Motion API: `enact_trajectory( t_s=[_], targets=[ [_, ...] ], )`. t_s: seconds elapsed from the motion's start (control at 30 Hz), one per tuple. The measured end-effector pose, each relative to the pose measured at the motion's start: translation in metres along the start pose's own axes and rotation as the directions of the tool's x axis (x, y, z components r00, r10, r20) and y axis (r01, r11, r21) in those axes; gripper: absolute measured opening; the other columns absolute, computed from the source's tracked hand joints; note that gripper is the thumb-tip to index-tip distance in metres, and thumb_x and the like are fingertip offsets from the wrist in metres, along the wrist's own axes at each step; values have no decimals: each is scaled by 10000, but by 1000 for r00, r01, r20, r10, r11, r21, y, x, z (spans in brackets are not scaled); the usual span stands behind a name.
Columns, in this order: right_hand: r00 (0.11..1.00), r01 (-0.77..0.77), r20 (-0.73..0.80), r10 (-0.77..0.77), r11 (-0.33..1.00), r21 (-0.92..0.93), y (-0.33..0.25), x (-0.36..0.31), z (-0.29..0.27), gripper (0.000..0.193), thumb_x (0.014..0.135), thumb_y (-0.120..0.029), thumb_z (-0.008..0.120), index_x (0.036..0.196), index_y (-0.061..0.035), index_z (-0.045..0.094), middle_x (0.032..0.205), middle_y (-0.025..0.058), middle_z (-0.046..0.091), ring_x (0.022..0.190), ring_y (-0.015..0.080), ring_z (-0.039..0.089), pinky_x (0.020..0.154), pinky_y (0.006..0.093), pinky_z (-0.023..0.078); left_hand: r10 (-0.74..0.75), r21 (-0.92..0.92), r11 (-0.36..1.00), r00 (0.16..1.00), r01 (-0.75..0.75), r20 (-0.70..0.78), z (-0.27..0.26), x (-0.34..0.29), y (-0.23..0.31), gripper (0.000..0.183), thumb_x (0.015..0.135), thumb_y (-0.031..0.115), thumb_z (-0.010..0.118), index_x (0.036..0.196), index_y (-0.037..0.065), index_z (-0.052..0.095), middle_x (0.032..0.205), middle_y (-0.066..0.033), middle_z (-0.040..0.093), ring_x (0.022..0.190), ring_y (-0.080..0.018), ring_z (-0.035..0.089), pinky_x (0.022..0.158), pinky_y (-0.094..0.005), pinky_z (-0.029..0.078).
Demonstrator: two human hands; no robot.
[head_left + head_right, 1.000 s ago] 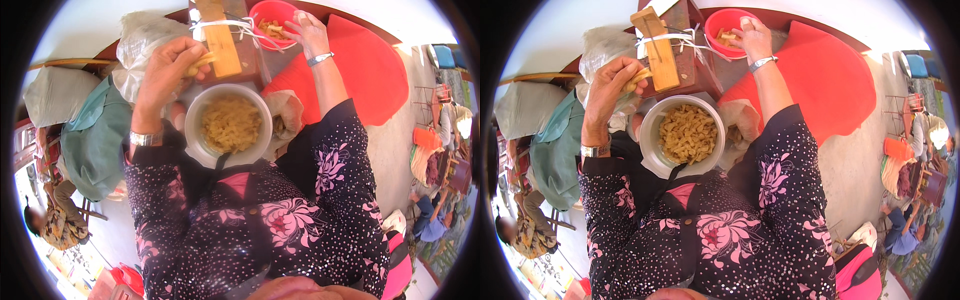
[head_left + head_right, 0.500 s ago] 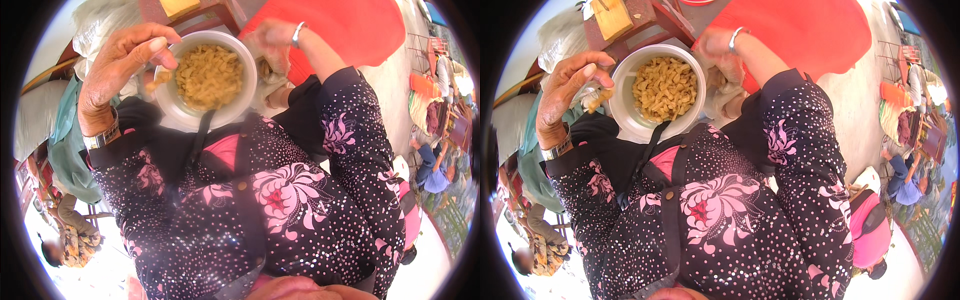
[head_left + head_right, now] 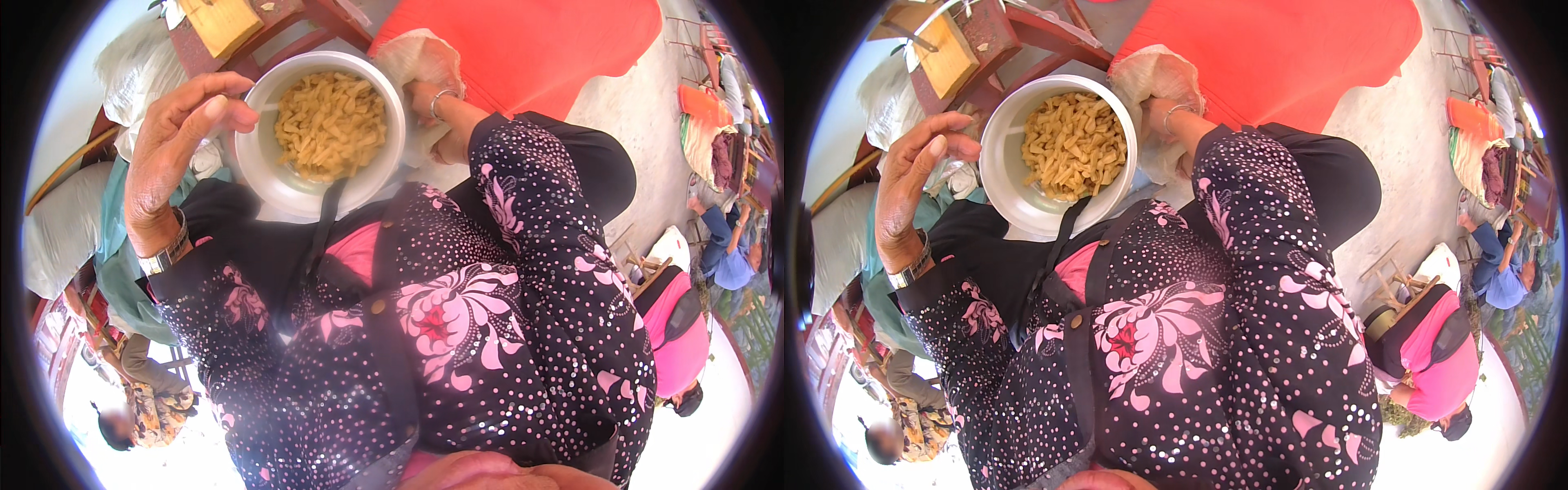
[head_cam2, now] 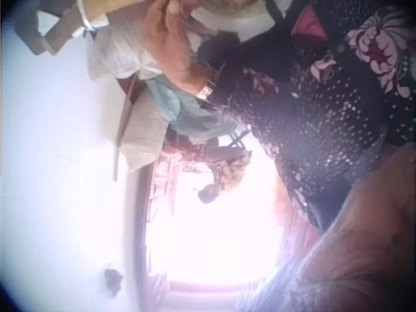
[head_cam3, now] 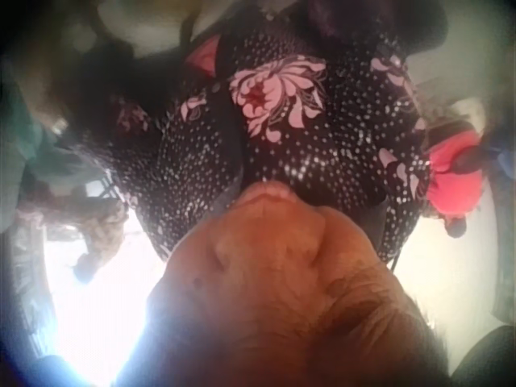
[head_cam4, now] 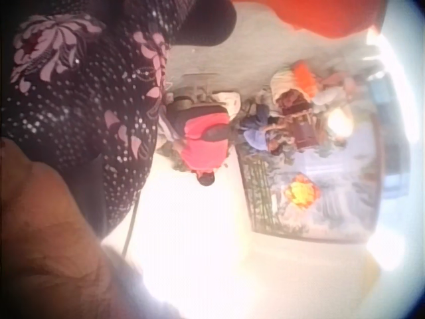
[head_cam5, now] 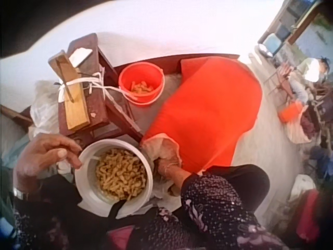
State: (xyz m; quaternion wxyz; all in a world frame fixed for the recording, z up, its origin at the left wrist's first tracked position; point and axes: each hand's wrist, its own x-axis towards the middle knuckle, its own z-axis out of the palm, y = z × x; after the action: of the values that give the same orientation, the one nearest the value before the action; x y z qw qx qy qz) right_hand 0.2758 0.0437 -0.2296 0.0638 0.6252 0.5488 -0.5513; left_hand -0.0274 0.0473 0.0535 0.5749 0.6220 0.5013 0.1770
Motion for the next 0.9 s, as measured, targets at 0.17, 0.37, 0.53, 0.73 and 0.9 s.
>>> enact_trajectory(
  t_s=[0.17, 0.37, 0.53, 0.73, 0.9],
  targets=[
    [999, 36, 20, -32, 972, -232, 14, 25, 10, 228, 779, -12, 513, 982, 3, 617, 886, 207, 649, 746, 320, 670, 547, 387, 536, -38, 16, 999, 999, 38, 12, 9, 4, 8, 323, 937, 207, 495, 1136, -38, 565, 885, -82, 658, 872, -147, 604, 844, -275, 443],
    [971, 232, 48, -234, 874, -428, 9, -4, 3, 249, 800, -80, 519, 1003, 32, 609, 959, 235, 636, 991, 354, 606, 885, 383, 451, -80, 32, 996, 997, 80, 1, 8, 3, 5, 345, 928, 230, 524, 1144, -35, 566, 884, -77, 657, 878, -135, 585, 837, -263, 424],
    [973, 146, -42, -226, 749, -646, 9, -6, 19, 575, 808, -338, 532, 1295, -43, 453, 1365, 202, 399, 1299, 345, 328, 1068, 414, 259, -108, 71, 992, 994, 105, 35, 9, 2, 9, 418, 925, 279, 514, 1184, -48, 539, 918, -103, 646, 901, -173, 583, 868, -300, 425],
    [998, 70, 46, -53, 811, -581, 3, -8, 14, 709, 826, -346, 484, 1393, 12, 256, 1472, 225, 185, 1381, 346, 134, 1120, 430, 116, -103, 27, 994, 995, 103, -8, 14, 2, 12, 343, 923, 232, 535, 1157, -17, 572, 898, -81, 653, 877, -142, 586, 826, -260, 421],
    [994, 80, 110, -11, 760, -645, 14, -3, 13, 629, 833, -314, 486, 1352, -7, 307, 1413, 198, 260, 1328, 328, 201, 1080, 412, 164, -105, -12, 994, 994, 105, 2, 19, 10, 2, 348, 921, 232, 536, 1163, -17, 568, 914, -92, 649, 874, -150, 595, 822, -270, 431]
  ],
)
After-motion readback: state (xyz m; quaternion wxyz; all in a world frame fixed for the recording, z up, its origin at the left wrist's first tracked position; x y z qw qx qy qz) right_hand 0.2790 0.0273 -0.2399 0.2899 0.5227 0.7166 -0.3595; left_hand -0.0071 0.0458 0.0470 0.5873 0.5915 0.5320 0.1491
